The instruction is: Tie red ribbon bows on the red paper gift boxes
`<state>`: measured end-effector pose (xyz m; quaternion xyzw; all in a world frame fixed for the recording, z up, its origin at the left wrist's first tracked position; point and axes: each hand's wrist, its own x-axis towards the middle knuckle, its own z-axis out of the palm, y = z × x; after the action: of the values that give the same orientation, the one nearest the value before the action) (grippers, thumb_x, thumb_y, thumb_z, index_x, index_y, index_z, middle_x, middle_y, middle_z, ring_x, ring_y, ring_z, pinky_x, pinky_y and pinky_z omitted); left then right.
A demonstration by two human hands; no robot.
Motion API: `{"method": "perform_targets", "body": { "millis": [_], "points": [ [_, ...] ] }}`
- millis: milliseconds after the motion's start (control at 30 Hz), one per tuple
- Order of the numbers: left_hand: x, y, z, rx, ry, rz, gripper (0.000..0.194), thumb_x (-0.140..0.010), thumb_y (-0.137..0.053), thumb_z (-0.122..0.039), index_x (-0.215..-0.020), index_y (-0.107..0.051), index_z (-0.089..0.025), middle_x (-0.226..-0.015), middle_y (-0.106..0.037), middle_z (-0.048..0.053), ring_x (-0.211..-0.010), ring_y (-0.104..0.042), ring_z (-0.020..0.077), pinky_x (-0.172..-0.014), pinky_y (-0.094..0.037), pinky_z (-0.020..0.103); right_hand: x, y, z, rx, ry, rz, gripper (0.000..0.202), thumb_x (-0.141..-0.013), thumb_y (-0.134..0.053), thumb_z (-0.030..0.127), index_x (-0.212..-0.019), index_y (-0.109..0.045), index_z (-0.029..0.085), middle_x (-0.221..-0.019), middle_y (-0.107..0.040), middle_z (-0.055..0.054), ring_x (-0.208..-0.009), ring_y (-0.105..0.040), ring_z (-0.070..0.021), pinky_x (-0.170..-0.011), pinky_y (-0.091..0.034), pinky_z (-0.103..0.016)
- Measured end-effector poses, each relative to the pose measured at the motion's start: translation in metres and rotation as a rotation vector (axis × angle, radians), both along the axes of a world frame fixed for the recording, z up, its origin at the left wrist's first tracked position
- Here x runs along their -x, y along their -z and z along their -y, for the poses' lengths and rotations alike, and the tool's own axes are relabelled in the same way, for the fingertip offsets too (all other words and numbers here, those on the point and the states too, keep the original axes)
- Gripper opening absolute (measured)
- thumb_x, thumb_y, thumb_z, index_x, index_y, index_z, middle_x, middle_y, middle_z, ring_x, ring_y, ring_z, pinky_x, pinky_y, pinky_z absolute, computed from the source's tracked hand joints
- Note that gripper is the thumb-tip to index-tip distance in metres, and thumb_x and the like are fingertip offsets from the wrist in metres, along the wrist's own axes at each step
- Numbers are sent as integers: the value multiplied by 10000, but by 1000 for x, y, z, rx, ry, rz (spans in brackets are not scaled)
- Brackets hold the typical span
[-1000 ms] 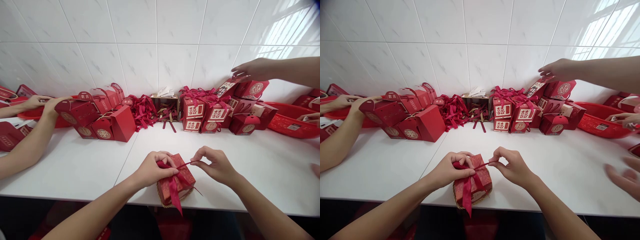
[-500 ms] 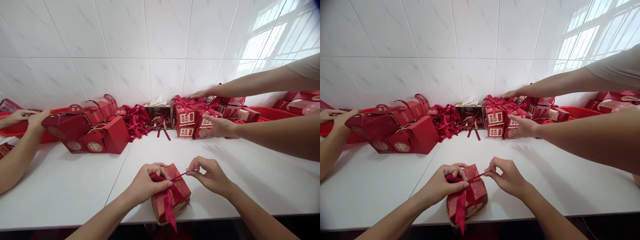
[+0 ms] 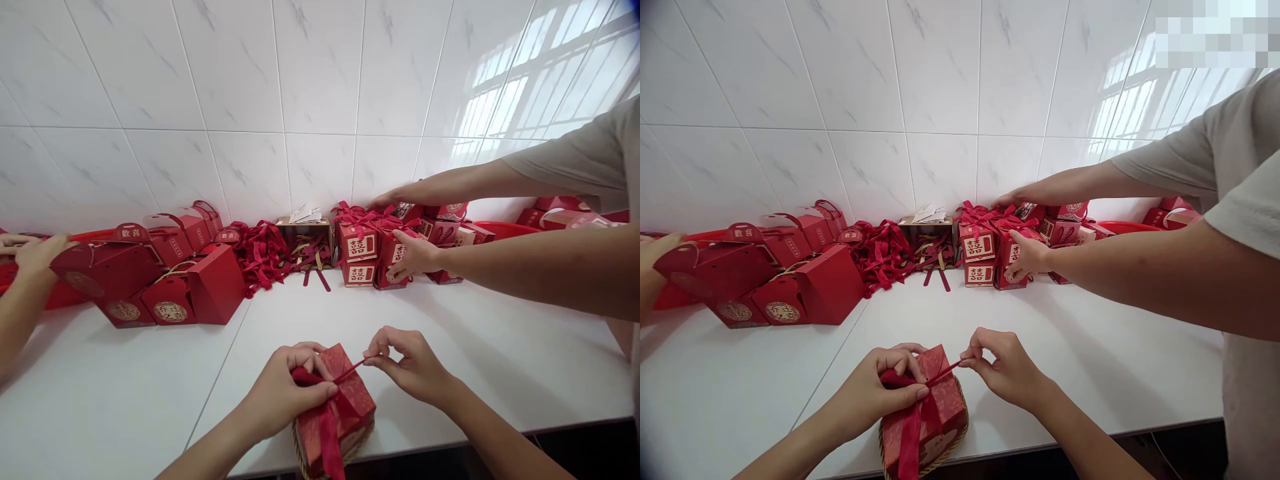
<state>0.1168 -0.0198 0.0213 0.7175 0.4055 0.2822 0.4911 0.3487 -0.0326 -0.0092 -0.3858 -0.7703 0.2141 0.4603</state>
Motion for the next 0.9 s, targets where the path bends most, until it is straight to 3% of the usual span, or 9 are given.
{"method": "perform_targets", "body": {
  "millis": [167,367,467,533,600,667,800,900],
  "points": [
    [-3,-1,1,-12,8,-12,234,-630,-708,-225,-513,-506,-207,-749,-709,65,-1067,-573,276,-872,-425,372,-2,0,3,3,3,7,259,-874,-592,286,-685,-428,220,-672,-638,-7,-664,-665,-155,-566,-507,-244],
    [-4,1,4,-17,-20,15,350,-639,-706,-236,-492,-389,-219,-697,-704,45,-1121,-551,282,-928,-404,384,-1,13,8,45,22,-116,246,-859,-617,283,-693,-446,224,-714,-666,-21,-698,-667,-164,-594,-552,-258],
    [-4,6,9,-49,-59,11,247,-665,-697,-247,-547,-483,-208,-771,-706,68,-1137,-543,289,-920,-414,389,7,26,22,16,95,-212,156,-889,-577,248,-754,-501,224,-783,-671,-42,-760,-664,-173,-692,-562,-291],
    [-5,10,12,-102,-104,23,244,-674,-691,-242,-569,-474,-206,-793,-692,71,-1101,-561,286,-904,-426,387,13,37,37,-6,148,-304,45,-926,-507,249,-890,-532,239,-955,-664,-85,-933,-652,-201,-802,-560,-340],
    [-7,15,15,-161,-149,54,297,-680,-685,-230,-580,-406,-209,-798,-675,60,-1029,-590,268,-891,-437,380,18,51,51,-5,153,-353,155,-930,-495,304,-1082,-508,275,-1230,-569,-132,-1162,-562,-252,-914,-528,-421],
    [-9,18,17,-189,-169,91,331,-692,-672,-223,-607,-352,-214,-808,-658,47,-938,-609,237,-861,-457,360,22,67,59,23,135,-336,375,-887,-561,372,-1239,-445,314,-1349,-487,-149,-1237,-505,-304,-935,-516,-476],
    [-17,21,23,-149,-187,147,328,-711,-653,-219,-664,-328,-218,-882,-641,34,-894,-608,199,-821,-480,314,30,101,54,144,206,-212,555,-832,-643,358,-1336,-412,338,-1131,-629,-143,-1058,-629,-325,-787,-597,-459],
    [-25,24,30,-115,-229,192,269,-718,-664,-251,-796,-408,-226,-1004,-621,40,-955,-606,209,-820,-491,317,34,120,55,137,259,-129,699,-758,-721,320,-1370,-384,351,-1096,-635,-123,-1017,-637,-343,-726,-617,-447]
  ]
}}
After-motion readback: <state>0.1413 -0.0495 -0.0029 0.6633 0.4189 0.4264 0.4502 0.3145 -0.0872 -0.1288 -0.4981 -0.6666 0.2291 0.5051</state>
